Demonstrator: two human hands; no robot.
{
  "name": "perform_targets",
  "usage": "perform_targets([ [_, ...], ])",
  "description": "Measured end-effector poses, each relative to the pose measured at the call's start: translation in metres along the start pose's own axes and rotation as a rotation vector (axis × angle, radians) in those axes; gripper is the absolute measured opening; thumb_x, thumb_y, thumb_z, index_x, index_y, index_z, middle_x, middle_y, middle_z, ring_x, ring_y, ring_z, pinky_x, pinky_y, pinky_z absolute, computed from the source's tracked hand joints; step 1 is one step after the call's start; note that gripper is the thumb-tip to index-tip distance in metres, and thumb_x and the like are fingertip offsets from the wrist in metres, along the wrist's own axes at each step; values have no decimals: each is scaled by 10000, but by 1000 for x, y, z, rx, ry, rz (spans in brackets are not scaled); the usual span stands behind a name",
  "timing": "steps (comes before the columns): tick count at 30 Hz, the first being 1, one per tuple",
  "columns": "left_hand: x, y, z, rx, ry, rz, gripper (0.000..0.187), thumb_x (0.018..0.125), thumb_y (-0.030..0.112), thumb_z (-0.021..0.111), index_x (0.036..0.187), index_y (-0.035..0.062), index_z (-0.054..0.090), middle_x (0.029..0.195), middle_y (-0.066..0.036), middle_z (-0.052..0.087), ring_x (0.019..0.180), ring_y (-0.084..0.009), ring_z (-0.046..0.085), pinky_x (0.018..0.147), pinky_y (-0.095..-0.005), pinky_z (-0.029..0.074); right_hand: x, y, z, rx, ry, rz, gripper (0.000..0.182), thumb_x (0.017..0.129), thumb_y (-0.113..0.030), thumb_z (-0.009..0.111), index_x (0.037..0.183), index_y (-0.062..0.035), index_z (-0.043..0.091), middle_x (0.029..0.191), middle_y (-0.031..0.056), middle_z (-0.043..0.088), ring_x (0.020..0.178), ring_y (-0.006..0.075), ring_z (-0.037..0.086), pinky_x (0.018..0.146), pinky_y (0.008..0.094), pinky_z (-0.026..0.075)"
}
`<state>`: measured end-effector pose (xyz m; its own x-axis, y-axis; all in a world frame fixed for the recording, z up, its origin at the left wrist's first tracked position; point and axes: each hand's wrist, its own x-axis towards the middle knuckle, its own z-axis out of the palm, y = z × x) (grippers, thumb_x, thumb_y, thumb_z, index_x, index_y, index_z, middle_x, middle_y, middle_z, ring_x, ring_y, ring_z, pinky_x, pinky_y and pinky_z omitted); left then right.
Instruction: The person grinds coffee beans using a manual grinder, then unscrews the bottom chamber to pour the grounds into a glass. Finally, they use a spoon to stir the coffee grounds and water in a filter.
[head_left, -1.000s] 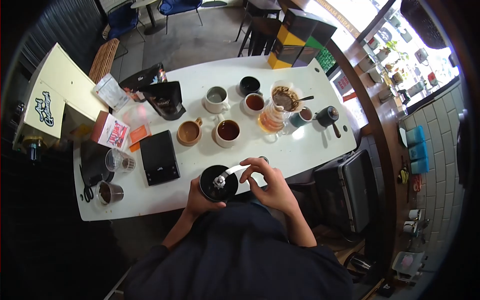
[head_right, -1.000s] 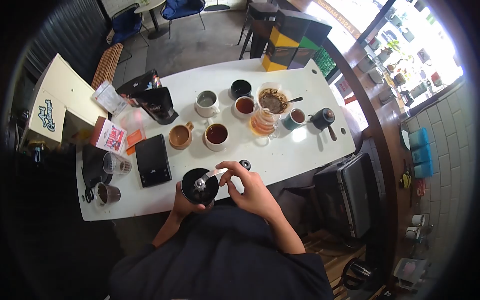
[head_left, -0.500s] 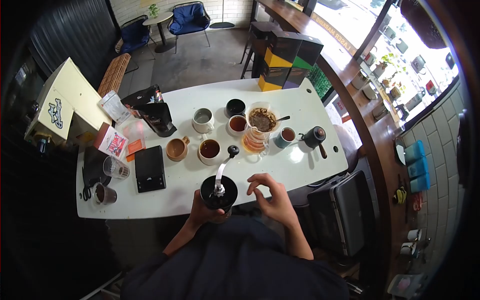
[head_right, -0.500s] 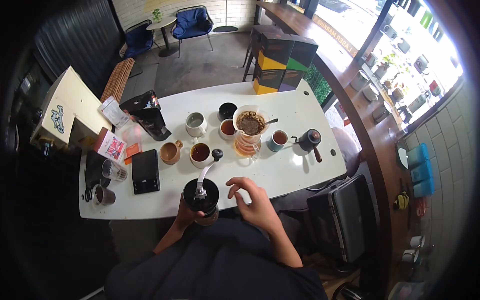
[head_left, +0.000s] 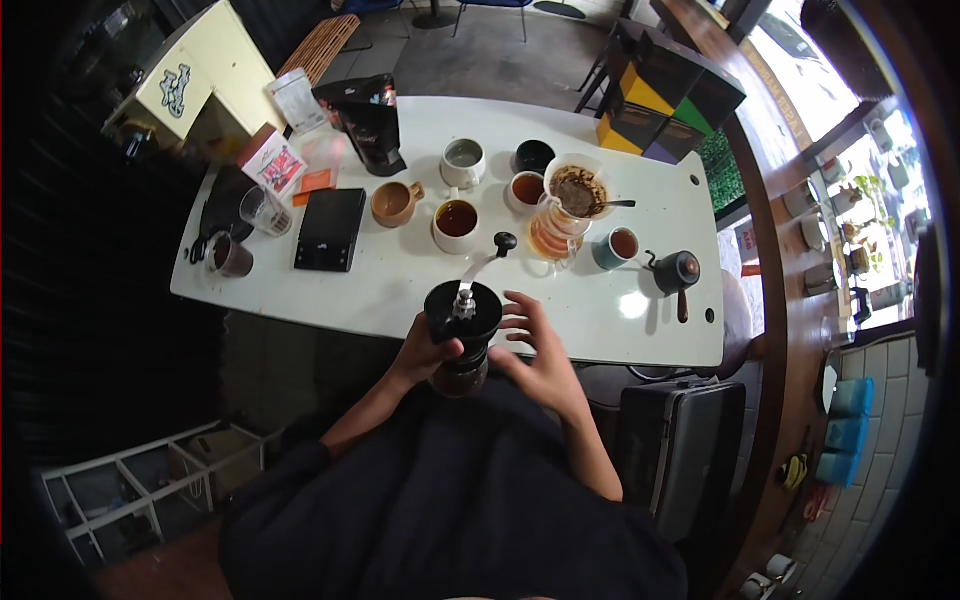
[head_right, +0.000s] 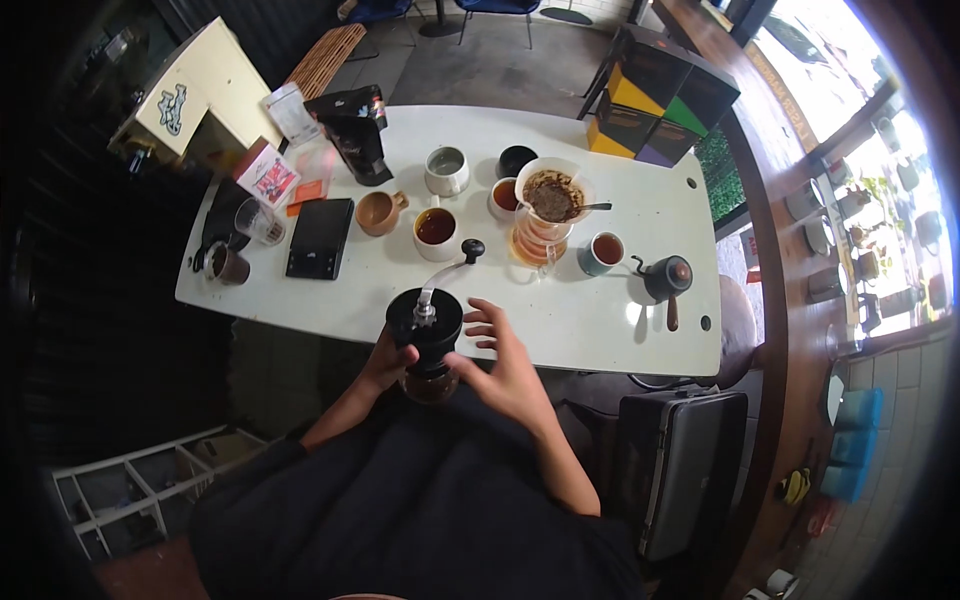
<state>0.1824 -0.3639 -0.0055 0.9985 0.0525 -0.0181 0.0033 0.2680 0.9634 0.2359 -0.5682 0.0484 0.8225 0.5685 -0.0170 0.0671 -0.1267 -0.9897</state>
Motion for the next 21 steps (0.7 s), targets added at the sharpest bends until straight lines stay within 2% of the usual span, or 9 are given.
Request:
perform_targets([
  [3, -2, -6, -10, 23, -48, -42, 1041, 700, 771, 746, 1338, -18, 514, 1241, -111, 637, 1163, -189, 605, 994, -372, 498, 7, 8, 24, -72, -84, -72, 1028, 801, -309, 852, 1527, -12, 187, 1377, 235, 541, 1271, 344, 560, 1051, 445, 459],
  [5, -2, -12, -25, 61, -164, -67, 1135, 766, 814, 629, 1480, -7, 304, 1435, -147, 474, 1322, -226, 484, 1094, -401, 427, 14, 12, 34, -40, -72, -65, 1040, 794, -306, 859, 1526, -17, 180, 1374, 248, 537, 1259, 349, 568, 1055, 448, 458],
  [10, -9, -22, -44, -55, -206, -89, 1082, 845, 846, 404, 1521, 24, 207, 1469, -139, 408, 1396, -230, 383, 1149, -394, 342, 23, 16, 64, -2, -28, -67, 1038, 778, -253, 873, 1513, -27, 175, 1340, 263, 545, 1229, 343, 593, 1062, 440, 457],
  [13, -20, -16, -47, -64, -119, -74, 1107, 808, 827, 523, 1519, 39, 210, 1464, -131, 409, 1396, -231, 379, 1153, -392, 329, 29, 25, 82, 3, 44, -103, 998, 774, -187, 864, 1497, -30, 194, 1307, 237, 564, 1218, 323, 601, 1055, 418, 463],
  [15, -27, -18, -45, -78, -86, 8, 1165, 734, 738, 728, 1506, 26, 223, 1460, -132, 412, 1399, -235, 378, 1156, -395, 325, 38, 30, 89, 21, 78, -131, 983, 764, -140, 849, 1494, -33, 200, 1295, 215, 562, 1222, 301, 593, 1052, 402, 463],
  [16, -31, -22, -49, -84, -80, 7, 1165, 734, 738, 728, 1506, 26, 223, 1460, -132, 412, 1399, -235, 378, 1156, -395, 325, 42, 30, 95, 109, 137, -112, 993, 745, -122, 852, 1496, -39, 207, 1299, 187, 556, 1209, 282, 591, 1046, 391, 465],
  [18, -35, -29, -61, -6, -128, -8, 1257, 622, 568, 920, 1503, 6, 221, 1454, -138, 425, 1398, -249, 390, 1155, -394, 329, 47, 28, 98, 86, 187, -149, 1019, 732, -120, 862, 1500, -44, 196, 1289, 156, 552, 1197, 266, 590, 1039, 383, 470],
  [19, -36, -28, -71, 155, -135, -24, 1242, 584, 425, 983, 1483, -9, 245, 1461, -162, 425, 1394, -262, 406, 1149, -391, 343, 49, 32, 102, 87, 246, -168, 969, 729, -124, 868, 1480, -32, 263, 1271, 138, 566, 1185, 246, 596, 1029, 371, 476],
  [21, -28, -8, -74, 242, -116, -43, 1173, 575, 370, 986, 1449, -3, 298, 1418, -155, 465, 1355, -247, 444, 1122, -386, 368, 49, 48, 110, 116, 212, -65, 904, 729, -125, 871, 1447, -20, 331, 1246, 135, 590, 1160, 233, 612, 1011, 362, 488],
])
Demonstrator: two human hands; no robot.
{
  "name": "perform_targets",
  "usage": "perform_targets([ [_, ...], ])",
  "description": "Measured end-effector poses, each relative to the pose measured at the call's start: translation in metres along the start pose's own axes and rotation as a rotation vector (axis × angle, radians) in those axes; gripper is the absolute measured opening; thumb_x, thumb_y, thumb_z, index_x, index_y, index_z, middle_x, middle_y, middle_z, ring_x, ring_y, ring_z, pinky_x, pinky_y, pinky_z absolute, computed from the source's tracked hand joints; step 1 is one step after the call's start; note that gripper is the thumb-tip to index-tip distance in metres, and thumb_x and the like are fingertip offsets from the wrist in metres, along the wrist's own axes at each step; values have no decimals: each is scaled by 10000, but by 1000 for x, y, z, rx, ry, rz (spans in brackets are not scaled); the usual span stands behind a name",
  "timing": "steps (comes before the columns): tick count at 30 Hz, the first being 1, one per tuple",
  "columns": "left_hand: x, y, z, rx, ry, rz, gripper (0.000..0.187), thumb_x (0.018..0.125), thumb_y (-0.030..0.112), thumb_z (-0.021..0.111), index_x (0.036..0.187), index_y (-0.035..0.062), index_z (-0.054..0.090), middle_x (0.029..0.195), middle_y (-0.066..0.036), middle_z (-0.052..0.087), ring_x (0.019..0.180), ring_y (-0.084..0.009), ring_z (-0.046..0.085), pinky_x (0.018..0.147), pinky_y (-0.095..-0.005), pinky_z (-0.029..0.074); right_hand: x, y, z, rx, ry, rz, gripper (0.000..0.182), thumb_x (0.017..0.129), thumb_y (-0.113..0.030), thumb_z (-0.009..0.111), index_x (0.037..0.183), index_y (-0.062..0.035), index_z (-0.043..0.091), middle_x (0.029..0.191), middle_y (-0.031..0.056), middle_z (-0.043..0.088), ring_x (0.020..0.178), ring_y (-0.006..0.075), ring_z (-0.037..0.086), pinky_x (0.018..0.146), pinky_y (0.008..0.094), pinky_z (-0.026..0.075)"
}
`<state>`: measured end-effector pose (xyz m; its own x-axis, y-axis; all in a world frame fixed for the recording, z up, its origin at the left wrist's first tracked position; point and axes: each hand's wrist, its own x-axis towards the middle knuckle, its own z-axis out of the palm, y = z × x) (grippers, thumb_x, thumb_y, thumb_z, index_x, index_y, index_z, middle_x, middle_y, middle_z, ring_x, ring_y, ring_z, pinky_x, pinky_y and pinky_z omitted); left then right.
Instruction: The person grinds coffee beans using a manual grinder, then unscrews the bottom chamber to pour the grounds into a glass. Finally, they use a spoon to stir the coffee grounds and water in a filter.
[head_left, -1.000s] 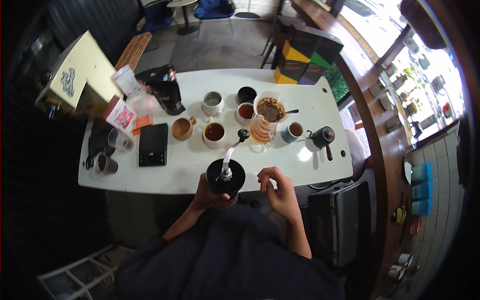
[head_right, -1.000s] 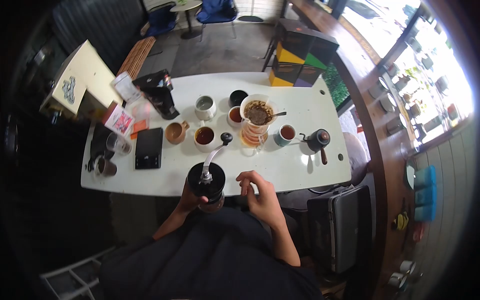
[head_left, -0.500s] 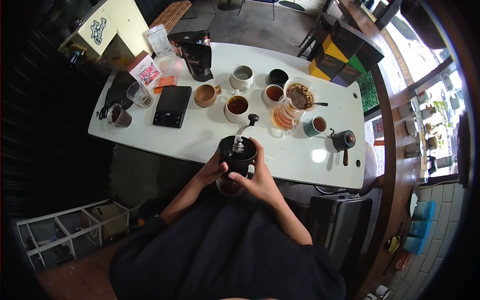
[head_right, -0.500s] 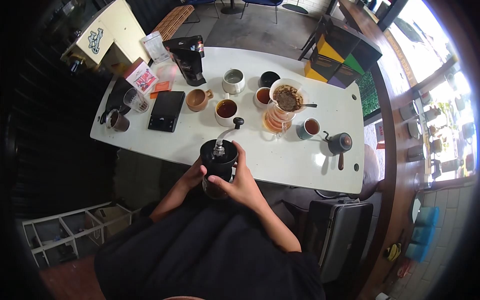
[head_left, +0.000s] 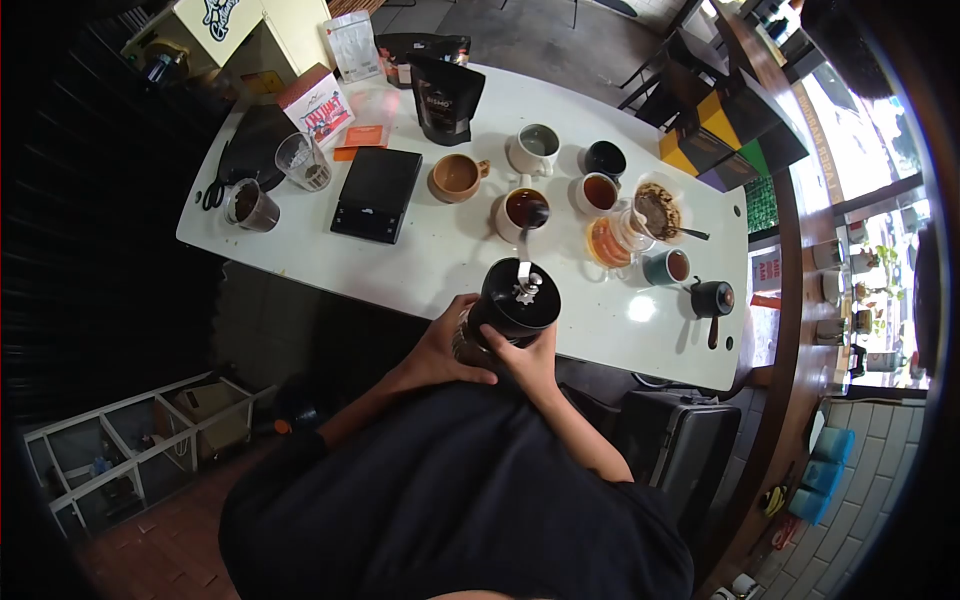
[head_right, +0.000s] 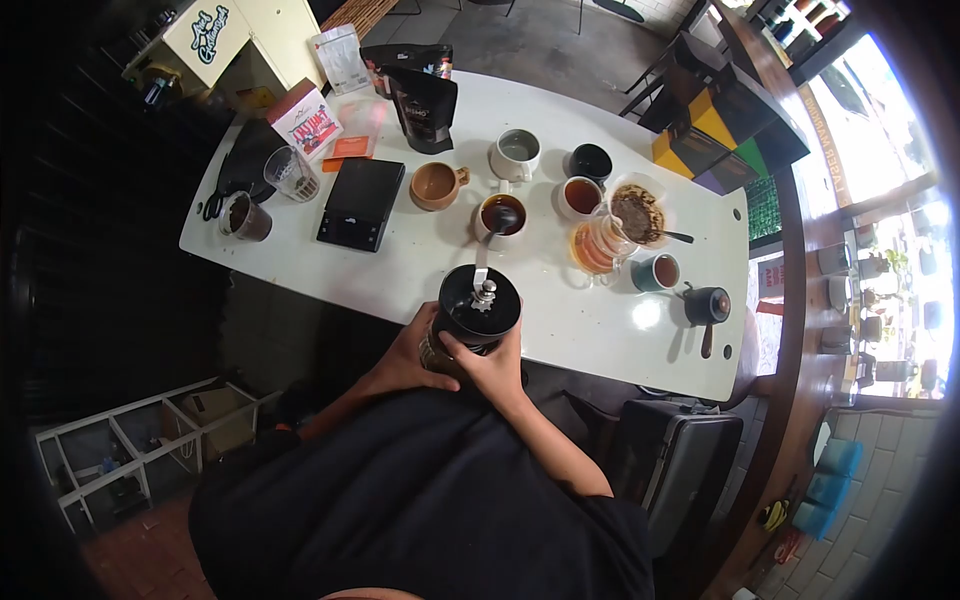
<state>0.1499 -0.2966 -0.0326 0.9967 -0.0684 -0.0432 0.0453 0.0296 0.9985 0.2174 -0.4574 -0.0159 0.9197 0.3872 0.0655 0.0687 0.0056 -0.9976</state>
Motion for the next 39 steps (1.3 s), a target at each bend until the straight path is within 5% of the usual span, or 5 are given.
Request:
perform_targets([
  [2, 7, 14, -11, 90, 13, -22, 1107, 567, 315, 989, 1415, 3, 351, 1374, -147, 505, 1317, -233, 482, 1096, -382, 393, 5, -6, 12, 64, 2, 88, 645, 734, -138, 873, 1275, 8, 554, 1150, 113, 670, 1066, 186, 661, 947, 340, 525],
  [6, 18, 20, -33, 151, 58, -31, 901, 597, 188, 930, 1344, 6, 459, 1257, -168, 616, 1190, -252, 614, 1002, -379, 493, 23, -27, 36, 64, -61, 103, 475, 734, -151, 876, 1115, 17, 648, 1076, 90, 707, 1009, 162, 680, 907, 333, 540],
  [13, 37, 28, -50, 332, 186, 91, 865, 593, 201, 910, 1318, 1, 482, 1159, -199, 663, 1112, -334, 667, 964, -398, 523, 46, -30, 59, 31, 62, 49, 480, 697, -188, 882, 1081, 6, 668, 1002, 78, 719, 920, 165, 694, 841, 322, 553],
  [35, 51, 15, -92, 130, -144, -102, 765, 567, 160, 896, 1240, -2, 568, 1111, -92, 699, 1043, -174, 668, 932, -325, 530, 72, -36, 63, -75, -66, -91, 338, 664, -210, 836, 904, -12, 704, 835, 63, 729, 757, 155, 694, 747, 314, 555],
  [39, 54, 21, -92, 54, -81, -41, 704, 608, 167, 912, 1223, 22, 601, 1141, -78, 690, 1057, -166, 663, 942, -332, 527, 66, -15, 62, -42, -38, 46, 827, 687, -305, 900, 1356, -25, 502, 1335, 156, 552, 1203, 244, 575, 1034, 373, 440],
])
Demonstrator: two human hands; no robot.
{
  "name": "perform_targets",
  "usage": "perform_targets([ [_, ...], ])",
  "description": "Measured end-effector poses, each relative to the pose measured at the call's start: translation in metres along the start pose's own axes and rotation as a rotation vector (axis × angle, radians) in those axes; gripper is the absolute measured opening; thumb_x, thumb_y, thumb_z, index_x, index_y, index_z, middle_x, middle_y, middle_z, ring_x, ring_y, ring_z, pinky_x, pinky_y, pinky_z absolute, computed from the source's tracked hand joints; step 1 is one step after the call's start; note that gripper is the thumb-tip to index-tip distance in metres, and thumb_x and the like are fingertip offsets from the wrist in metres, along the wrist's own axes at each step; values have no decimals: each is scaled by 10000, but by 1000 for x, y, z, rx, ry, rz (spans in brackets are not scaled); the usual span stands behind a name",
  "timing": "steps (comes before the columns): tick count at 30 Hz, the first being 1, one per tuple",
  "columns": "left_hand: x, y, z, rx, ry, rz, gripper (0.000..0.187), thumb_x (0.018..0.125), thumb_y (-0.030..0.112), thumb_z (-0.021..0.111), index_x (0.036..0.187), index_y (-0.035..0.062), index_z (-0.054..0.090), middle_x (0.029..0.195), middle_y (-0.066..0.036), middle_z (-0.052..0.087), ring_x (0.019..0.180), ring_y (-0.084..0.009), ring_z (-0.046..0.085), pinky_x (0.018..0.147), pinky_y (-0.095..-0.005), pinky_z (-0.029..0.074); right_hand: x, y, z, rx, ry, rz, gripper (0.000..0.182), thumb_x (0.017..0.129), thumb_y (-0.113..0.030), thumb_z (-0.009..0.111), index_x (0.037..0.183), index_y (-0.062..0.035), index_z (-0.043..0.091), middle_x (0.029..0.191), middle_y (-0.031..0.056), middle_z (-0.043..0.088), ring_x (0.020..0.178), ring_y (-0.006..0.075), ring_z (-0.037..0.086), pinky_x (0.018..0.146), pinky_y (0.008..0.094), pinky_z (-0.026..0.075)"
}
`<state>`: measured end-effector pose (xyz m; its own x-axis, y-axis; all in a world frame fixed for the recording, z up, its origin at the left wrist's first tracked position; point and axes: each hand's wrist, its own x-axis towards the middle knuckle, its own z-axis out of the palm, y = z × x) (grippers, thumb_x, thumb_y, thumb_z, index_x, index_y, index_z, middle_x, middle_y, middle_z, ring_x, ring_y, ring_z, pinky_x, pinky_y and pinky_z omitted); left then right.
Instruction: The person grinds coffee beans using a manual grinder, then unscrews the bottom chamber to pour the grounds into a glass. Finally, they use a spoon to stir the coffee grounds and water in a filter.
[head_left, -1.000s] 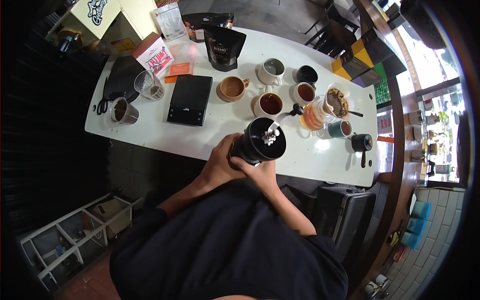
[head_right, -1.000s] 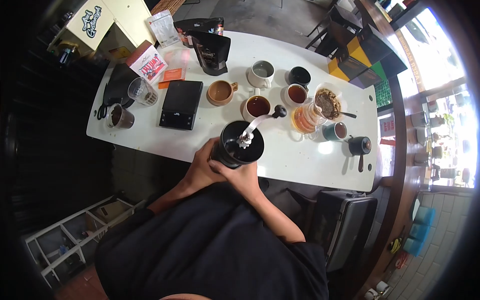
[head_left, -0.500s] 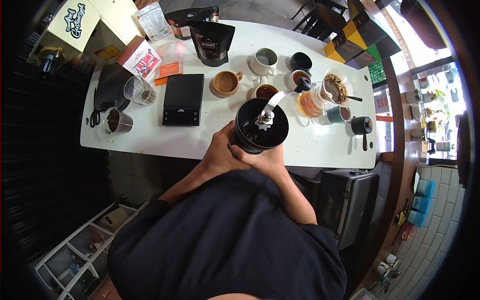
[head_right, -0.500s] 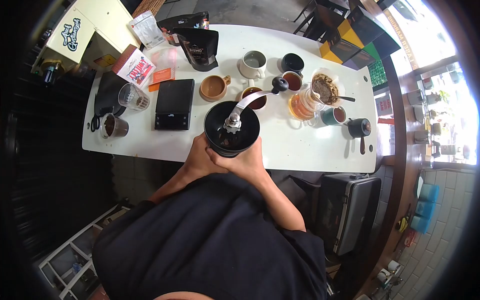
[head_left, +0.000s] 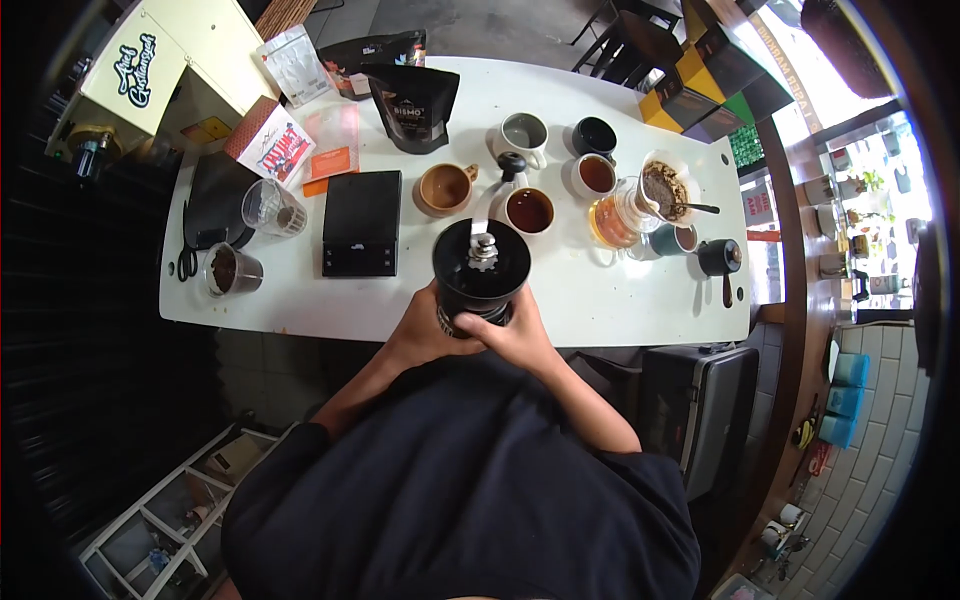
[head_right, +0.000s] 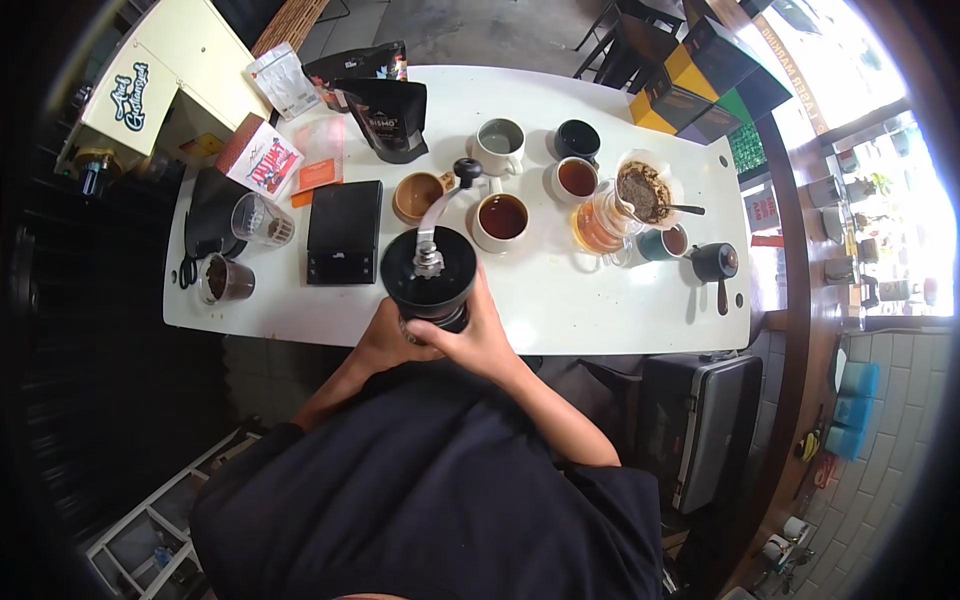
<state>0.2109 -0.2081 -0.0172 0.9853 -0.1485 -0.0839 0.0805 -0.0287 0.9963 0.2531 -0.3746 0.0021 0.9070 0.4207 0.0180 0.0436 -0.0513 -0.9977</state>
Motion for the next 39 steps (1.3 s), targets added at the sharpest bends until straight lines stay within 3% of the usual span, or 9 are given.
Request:
perform_targets([
  [1, 3, 9, 0, -173, -30, 11, 734, 627, 186, 916, 1259, 24, 579, 1151, -74, 683, 1077, -165, 652, 972, -333, 511, 0, -1, -7, 46, -126, -3, 1086, 702, -395, 904, 1507, -43, 266, 1473, 173, 381, 1355, 291, 440, 1124, 399, 349],
  [8, 13, 27, 0, -416, 10, 137, 890, 689, 308, 913, 1398, 29, 453, 1305, -98, 567, 1216, -209, 574, 1055, -374, 459, 18, -4, -18, 532, -222, -31, 1221, 643, -567, 905, 1521, -51, 232, 1465, 196, 424, 1389, 298, 430, 1159, 411, 319],
  [13, 26, 29, -9, -234, 33, 281, 930, 665, 309, 923, 1408, 17, 447, 1302, -105, 576, 1221, -215, 577, 1061, -378, 455, 20, -8, -6, 747, -152, -9, 1110, 669, -460, 926, 1476, -54, 282, 1369, 154, 525, 1222, 256, 586, 1038, 372, 475],
  [18, 29, 16, -12, -116, 2, 428, 999, 657, 340, 947, 1436, 17, 412, 1323, -113, 567, 1233, -231, 571, 1061, -388, 456, 16, -13, 6, 917, -74, -76, 980, 703, -455, 905, 1396, -76, 325, 1319, 142, 535, 1181, 235, 602, 1016, 376, 503],
  [20, 28, 14, -7, -435, 14, 306, 1071, 652, 372, 959, 1468, 20, 363, 1351, -115, 551, 1249, -243, 562, 1073, -399, 450, 14, -14, 10, 1015, -46, -80, 929, 725, -455, 891, 1371, -85, 336, 1308, 135, 533, 1175, 230, 601, 1011, 381, 510],
  [26, 38, 25, -11, -515, 27, 339, 1085, 661, 367, 957, 1492, 31, 345, 1380, -117, 537, 1270, -235, 545, 1083, -403, 444, 16, -20, 5, 1038, -87, -43, 815, 797, -464, 834, 1357, -111, 357, 1342, 119, 496, 1246, 241, 555, 1045, 395, 486],
  [34, 52, 48, -20, -243, -101, 363, 989, 665, 380, 949, 1433, 18, 443, 1287, -90, 592, 1173, -159, 571, 1006, -350, 489, 9, -10, 2, 1295, -101, 100, 824, 925, -654, 570, 1502, -116, 332, 1467, 143, 471, 1308, 313, 523, 1076, 503, 464],
  [36, 55, 52, -23, -270, -102, 303, 968, 665, 392, 947, 1414, 19, 461, 1261, -84, 602, 1147, -137, 575, 972, -329, 503, 5, -2, -1, 1437, -318, 193, 816, 955, -663, 499, 1529, -109, 328, 1499, 164, 451, 1318, 346, 511, 1012, 529, 498],
  [39, 70, 69, -27, -532, -156, 382, 898, 662, 522, 915, 1313, 34, 536, 1271, -130, 573, 1158, -144, 558, 929, -320, 508, 11, -14, 0, 1334, -316, 194, 812, 940, -646, 542, 1502, -92, 350, 1439, 197, 489, 1234, 396, 569, 828, 503, 556],
])
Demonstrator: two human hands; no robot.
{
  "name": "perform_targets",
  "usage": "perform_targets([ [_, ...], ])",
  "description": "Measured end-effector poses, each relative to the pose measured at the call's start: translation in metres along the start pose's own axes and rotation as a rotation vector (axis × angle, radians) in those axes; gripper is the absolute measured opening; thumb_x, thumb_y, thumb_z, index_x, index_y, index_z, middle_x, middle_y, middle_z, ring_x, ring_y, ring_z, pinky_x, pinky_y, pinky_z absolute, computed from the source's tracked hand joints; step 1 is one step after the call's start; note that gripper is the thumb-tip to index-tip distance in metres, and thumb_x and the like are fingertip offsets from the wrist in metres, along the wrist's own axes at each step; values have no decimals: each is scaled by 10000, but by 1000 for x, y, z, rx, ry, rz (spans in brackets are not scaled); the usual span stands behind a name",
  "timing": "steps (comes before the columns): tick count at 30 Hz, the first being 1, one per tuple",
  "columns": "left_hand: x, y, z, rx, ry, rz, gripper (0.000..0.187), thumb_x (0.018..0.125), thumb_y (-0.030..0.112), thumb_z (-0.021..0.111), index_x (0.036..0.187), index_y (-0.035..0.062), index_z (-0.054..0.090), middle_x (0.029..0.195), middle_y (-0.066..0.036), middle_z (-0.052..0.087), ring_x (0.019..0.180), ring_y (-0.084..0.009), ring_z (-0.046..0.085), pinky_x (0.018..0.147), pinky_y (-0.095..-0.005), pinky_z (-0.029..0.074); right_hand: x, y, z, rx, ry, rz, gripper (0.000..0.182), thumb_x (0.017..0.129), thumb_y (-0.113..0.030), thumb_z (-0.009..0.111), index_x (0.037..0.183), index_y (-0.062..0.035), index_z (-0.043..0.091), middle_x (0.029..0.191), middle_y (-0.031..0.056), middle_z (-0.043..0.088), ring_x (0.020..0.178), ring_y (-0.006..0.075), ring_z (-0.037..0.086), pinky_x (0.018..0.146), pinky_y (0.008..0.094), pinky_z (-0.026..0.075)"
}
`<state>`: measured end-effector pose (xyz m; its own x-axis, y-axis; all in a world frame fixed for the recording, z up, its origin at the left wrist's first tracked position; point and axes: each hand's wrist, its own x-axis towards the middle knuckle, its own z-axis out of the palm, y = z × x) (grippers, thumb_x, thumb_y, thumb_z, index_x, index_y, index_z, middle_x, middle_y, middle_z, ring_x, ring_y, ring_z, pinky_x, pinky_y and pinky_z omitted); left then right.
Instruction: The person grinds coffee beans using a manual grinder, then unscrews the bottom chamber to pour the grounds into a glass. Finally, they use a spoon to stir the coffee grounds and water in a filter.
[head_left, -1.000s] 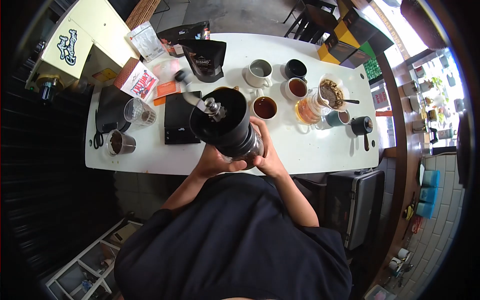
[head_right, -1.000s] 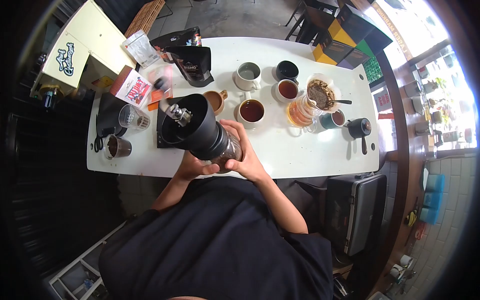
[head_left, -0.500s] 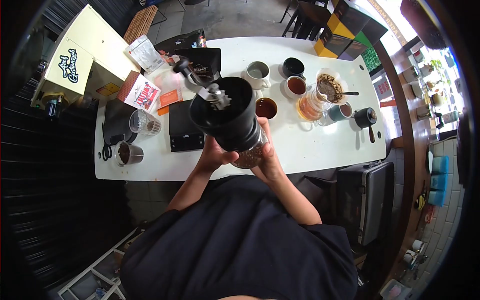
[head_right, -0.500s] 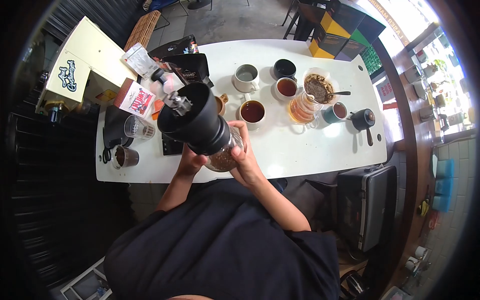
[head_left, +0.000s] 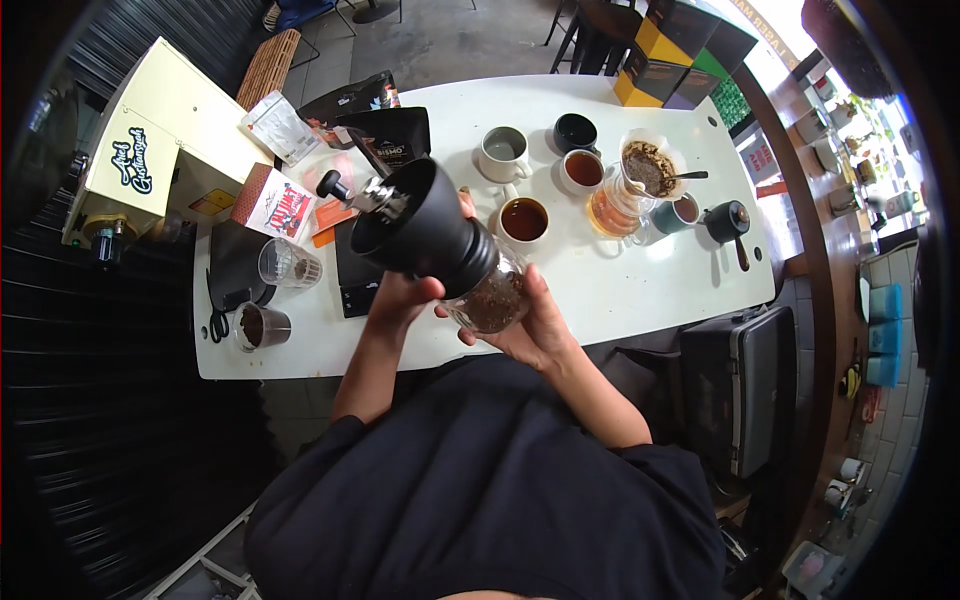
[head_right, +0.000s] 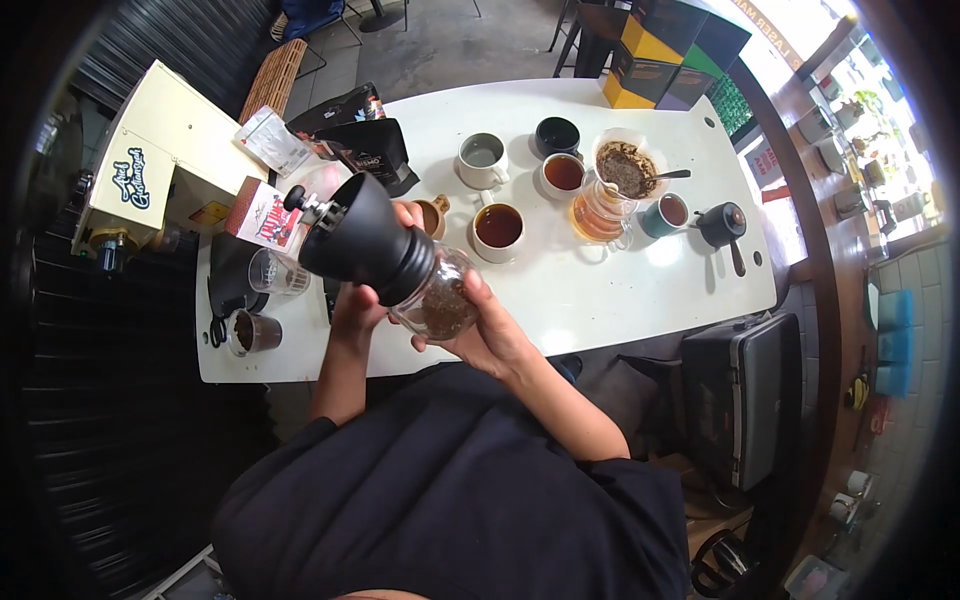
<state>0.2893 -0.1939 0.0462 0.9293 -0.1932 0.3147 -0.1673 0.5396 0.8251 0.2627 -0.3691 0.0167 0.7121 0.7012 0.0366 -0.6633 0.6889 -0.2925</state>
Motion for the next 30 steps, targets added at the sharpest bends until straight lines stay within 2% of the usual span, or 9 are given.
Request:
perform_targets([
  [1, 7, 5, -3, 2, 2, -5, 898, 662, 522, 915, 1313, 34, 536, 1271, -130, 573, 1158, -144, 558, 929, -320, 508, 3, -3, 5, -134, 28, 43, 812, 932, -631, 566, 1494, -84, 356, 1413, 211, 505, 1187, 409, 601, 759, 477, 572],
  [4, 18, 14, -5, 99, -167, 34, 943, 688, 602, 863, 1343, 20, 516, 1321, -159, 562, 1201, -202, 557, 972, -371, 499, 13, -11, -2, -4, -45, 133, 800, 912, -573, 613, 1481, -71, 361, 1362, 226, 532, 1118, 423, 636, 660, 430, 576],
  [8, 19, 32, -1, 126, -265, -11, 910, 714, 518, 885, 1349, -6, 498, 1271, -149, 593, 1186, -214, 579, 980, -366, 500, 17, -17, 8, 46, -136, 162, 682, 964, -554, 521, 1489, -162, 332, 1348, 215, 546, 1033, 407, 678, 702, 462, 576],
  [11, 21, 24, 6, 96, -245, 163, 889, 737, 483, 881, 1356, -9, 477, 1243, -143, 598, 1175, -221, 586, 987, -368, 499, 12, -14, 27, -45, -71, 77, 687, 975, -519, 538, 1506, -154, 299, 1368, 201, 535, 1116, 410, 648, 769, 505, 590],
  [13, 22, 27, 8, 154, -262, 183, 870, 765, 496, 853, 1354, -11, 463, 1231, -145, 592, 1164, -239, 590, 990, -379, 500, 8, -9, 38, 107, 47, 25, 675, 986, -467, 556, 1522, -170, 274, 1387, 167, 521, 1202, 403, 606, 819, 548, 588],
  [19, 12, 21, 21, 187, -124, 329, 830, 790, 512, 821, 1331, -17, 481, 1248, -151, 570, 1155, -252, 593, 986, -377, 495, 12, -22, 39, -45, 20, 33, 605, 984, -422, 576, 1492, -205, 330, 1426, 112, 466, 1171, 316, 611, 756, 511, 588],
  [22, 5, 26, 36, 241, 89, 232, 773, 797, 448, 828, 1325, -8, 495, 1246, -140, 569, 1150, -230, 590, 967, -368, 497, 17, -20, 43, 7, 33, -6, 543, 975, -413, 581, 1427, -182, 388, 1366, 101, 492, 1110, 279, 619, 706, 465, 582],
  [29, -1, 41, 47, 178, 176, 76, 685, 803, 387, 820, 1285, 0, 523, 1204, -128, 592, 1083, -243, 656, 884, -332, 542, 21, -10, 49, -102, 60, -100, 502, 965, -429, 580, 1355, -163, 408, 1271, 101, 508, 1064, 251, 609, 655, 415, 556],
  [30, -2, 45, 47, 199, 198, -16, 734, 782, 462, 806, 1286, 19, 508, 1225, -111, 562, 1197, -261, 563, 958, -417, 532, 22, -8, 48, -103, 57, -96, 502, 965, -429, 580, 1355, -163, 408, 1271, 101, 508, 1064, 251, 609, 655, 415, 556],
])
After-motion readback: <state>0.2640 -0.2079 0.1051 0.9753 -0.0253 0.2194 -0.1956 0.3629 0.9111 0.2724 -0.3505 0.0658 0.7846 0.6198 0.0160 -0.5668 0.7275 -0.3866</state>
